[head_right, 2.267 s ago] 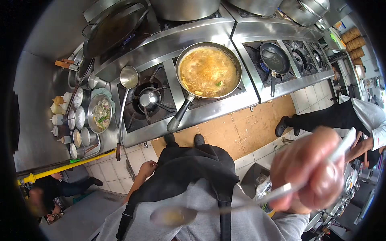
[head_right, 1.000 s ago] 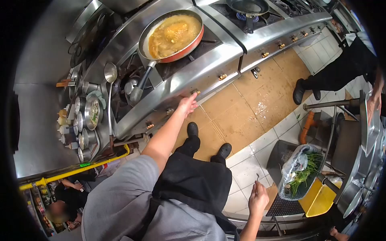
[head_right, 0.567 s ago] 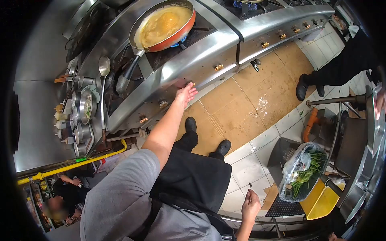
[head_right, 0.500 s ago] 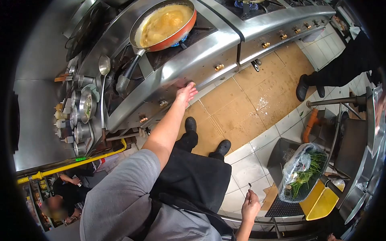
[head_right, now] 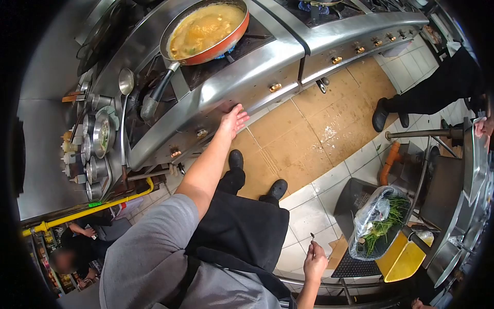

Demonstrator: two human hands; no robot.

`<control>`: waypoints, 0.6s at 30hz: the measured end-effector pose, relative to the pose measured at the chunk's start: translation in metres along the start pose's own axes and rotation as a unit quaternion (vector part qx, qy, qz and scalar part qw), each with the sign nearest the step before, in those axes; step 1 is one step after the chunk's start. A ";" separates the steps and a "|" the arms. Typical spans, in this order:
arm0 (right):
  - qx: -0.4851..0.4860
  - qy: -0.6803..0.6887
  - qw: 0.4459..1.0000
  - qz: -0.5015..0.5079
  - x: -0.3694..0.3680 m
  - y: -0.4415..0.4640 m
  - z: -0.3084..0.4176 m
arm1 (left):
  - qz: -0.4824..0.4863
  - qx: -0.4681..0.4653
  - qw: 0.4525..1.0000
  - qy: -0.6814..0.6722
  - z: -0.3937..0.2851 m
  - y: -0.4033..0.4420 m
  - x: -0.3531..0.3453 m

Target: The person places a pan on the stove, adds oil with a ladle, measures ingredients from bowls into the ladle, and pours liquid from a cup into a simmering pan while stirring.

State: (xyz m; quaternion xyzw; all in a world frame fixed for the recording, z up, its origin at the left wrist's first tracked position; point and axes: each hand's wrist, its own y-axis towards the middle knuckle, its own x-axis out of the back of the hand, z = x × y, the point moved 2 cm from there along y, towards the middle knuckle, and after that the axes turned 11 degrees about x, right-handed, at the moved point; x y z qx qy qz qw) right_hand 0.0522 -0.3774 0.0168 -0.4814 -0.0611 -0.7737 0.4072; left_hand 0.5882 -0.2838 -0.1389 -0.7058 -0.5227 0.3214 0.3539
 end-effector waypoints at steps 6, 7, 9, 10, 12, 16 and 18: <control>0.007 -0.001 1.000 0.001 -0.003 0.003 -0.002 | 0.014 -0.011 1.000 -0.006 0.001 -0.004 0.004; 0.001 0.003 1.000 0.004 -0.002 0.003 0.000 | 0.008 -0.007 1.000 -0.013 0.002 -0.003 0.003; -0.005 0.005 1.000 0.005 -0.002 0.005 0.000 | 0.003 -0.003 1.000 -0.020 0.003 -0.002 -0.002; -0.007 0.001 1.000 0.004 -0.003 0.005 0.000 | 0.003 -0.003 1.000 -0.023 0.003 -0.001 -0.003; -0.007 -0.001 1.000 0.008 -0.003 0.005 -0.001 | -0.003 -0.003 1.000 -0.026 0.005 0.000 0.000; -0.007 0.011 1.000 0.023 -0.004 0.006 -0.004 | 0.011 -0.016 0.999 -0.034 0.008 0.000 0.005; -0.008 0.014 1.000 0.019 -0.004 0.007 -0.005 | 0.013 -0.028 0.999 -0.038 0.009 0.002 0.004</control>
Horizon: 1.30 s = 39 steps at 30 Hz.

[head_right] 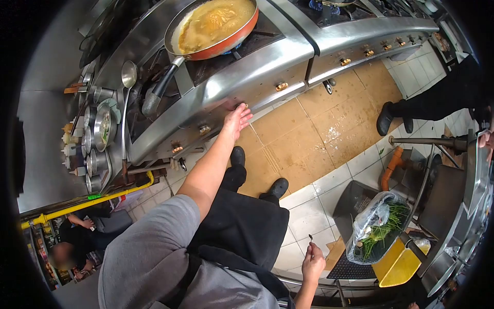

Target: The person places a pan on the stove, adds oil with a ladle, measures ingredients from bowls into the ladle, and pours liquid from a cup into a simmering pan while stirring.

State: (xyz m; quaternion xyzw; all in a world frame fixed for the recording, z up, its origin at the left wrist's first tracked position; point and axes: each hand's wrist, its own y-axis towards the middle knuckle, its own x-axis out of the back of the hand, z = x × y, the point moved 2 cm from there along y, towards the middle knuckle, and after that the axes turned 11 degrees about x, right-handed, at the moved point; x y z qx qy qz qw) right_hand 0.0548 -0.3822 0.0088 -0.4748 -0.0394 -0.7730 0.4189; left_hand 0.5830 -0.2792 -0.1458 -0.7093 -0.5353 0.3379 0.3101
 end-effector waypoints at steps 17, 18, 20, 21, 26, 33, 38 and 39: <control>0.007 0.003 1.000 -0.004 0.001 0.000 -0.004 | -0.029 -0.017 0.999 -0.004 0.001 0.007 -0.001; 0.007 0.003 1.000 -0.003 0.001 0.000 -0.004 | -0.030 -0.016 0.999 -0.004 0.001 0.007 -0.001; 0.015 0.000 1.000 -0.005 0.000 0.001 -0.003 | -0.026 -0.015 1.000 0.001 0.000 0.006 -0.001; 0.016 0.000 1.000 -0.004 0.000 0.002 -0.002 | -0.027 -0.015 1.000 0.001 0.000 0.005 0.000; 0.003 -0.003 1.000 0.005 0.001 0.002 -0.002 | -0.007 -0.011 1.000 -0.001 -0.002 -0.002 0.000; 0.020 -0.001 1.000 -0.023 0.019 0.005 0.011 | 0.014 0.004 0.989 0.145 0.029 -0.006 0.011; 0.116 -0.028 0.992 -0.040 0.058 0.024 0.069 | 0.185 -0.143 0.900 0.369 0.091 -0.140 -0.048; 0.149 -0.015 0.987 -0.049 0.068 0.029 0.087 | 0.226 -0.173 0.870 0.403 0.106 -0.164 -0.058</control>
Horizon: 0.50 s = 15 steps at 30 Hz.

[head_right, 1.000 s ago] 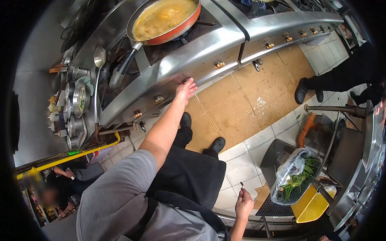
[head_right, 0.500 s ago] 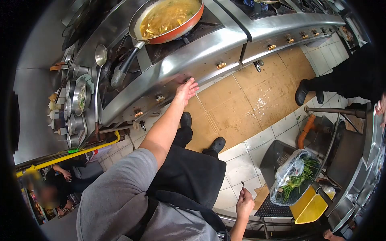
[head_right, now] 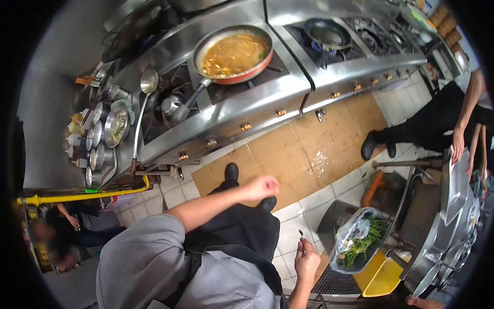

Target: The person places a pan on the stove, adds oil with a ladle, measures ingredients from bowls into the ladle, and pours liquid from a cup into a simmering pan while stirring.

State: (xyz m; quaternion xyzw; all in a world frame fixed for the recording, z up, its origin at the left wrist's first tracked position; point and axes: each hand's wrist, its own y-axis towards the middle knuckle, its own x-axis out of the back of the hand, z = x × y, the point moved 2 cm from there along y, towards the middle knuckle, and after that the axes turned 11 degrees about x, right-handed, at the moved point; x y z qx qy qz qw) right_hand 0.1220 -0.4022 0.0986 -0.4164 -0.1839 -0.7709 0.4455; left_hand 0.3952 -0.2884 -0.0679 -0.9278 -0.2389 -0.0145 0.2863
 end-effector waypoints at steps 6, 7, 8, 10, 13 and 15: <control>0.097 0.016 0.992 0.077 0.049 0.060 0.090 | -0.014 -0.359 0.904 0.234 -0.156 -0.110 -0.012; 0.133 0.056 0.988 0.052 0.051 0.067 0.100 | -0.031 -0.359 0.904 0.232 -0.168 -0.118 -0.003; 0.168 0.097 0.981 0.032 0.055 0.076 0.117 | -0.032 -0.364 0.899 0.241 -0.183 -0.128 0.011; 0.222 0.123 0.967 0.037 0.068 0.093 0.154 | -0.061 -0.356 0.899 0.247 -0.202 -0.154 0.041; 0.255 0.208 0.939 0.106 0.071 0.109 0.208 | -0.117 -0.349 0.903 0.219 -0.202 -0.191 0.084; 0.290 0.204 0.927 0.121 0.074 0.114 0.250 | -0.195 -0.339 0.891 0.230 -0.199 -0.225 0.122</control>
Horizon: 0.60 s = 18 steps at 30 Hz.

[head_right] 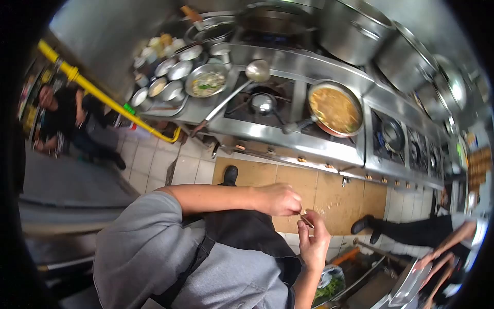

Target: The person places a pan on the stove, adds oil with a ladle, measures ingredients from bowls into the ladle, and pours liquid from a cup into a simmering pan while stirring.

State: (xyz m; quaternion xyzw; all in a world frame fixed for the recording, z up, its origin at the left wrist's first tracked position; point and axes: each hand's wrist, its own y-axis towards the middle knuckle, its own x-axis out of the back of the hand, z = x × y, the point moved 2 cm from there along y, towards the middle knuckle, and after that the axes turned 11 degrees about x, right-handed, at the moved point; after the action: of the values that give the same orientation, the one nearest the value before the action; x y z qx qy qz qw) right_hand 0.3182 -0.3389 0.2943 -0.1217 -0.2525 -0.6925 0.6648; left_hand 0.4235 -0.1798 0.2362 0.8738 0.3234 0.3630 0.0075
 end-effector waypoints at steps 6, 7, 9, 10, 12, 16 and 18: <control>0.020 -0.068 0.996 0.063 -0.046 0.065 0.020 | -0.356 0.182 0.908 0.124 0.045 -0.121 0.154; 0.024 -0.067 0.994 0.082 -0.060 0.074 0.020 | -0.400 0.239 0.881 0.082 0.079 -0.156 0.171; -0.006 -0.123 0.982 0.144 -0.088 0.091 0.020 | -0.590 0.339 0.730 -0.058 0.136 -0.229 0.206; -0.001 -0.131 0.976 0.174 -0.104 0.100 0.016 | -0.646 0.401 0.645 -0.077 0.149 -0.265 0.233; 0.033 -0.137 0.969 0.205 -0.139 0.111 -0.003 | -0.703 0.420 0.571 -0.060 0.189 -0.334 0.264; 0.051 -0.170 0.945 0.275 -0.201 0.149 0.012 | -0.653 0.433 0.595 0.176 0.198 -0.371 0.307; 0.059 -0.176 0.940 0.285 -0.223 0.171 0.024 | -0.465 0.426 0.688 0.361 0.214 -0.381 0.319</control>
State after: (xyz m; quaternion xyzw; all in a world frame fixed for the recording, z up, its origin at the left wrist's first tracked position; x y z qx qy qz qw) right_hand 0.5019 -0.1329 0.2341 -0.2693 -0.3605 -0.4252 0.7853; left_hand 0.5153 0.3509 0.1851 0.3227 0.7855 0.4238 -0.3150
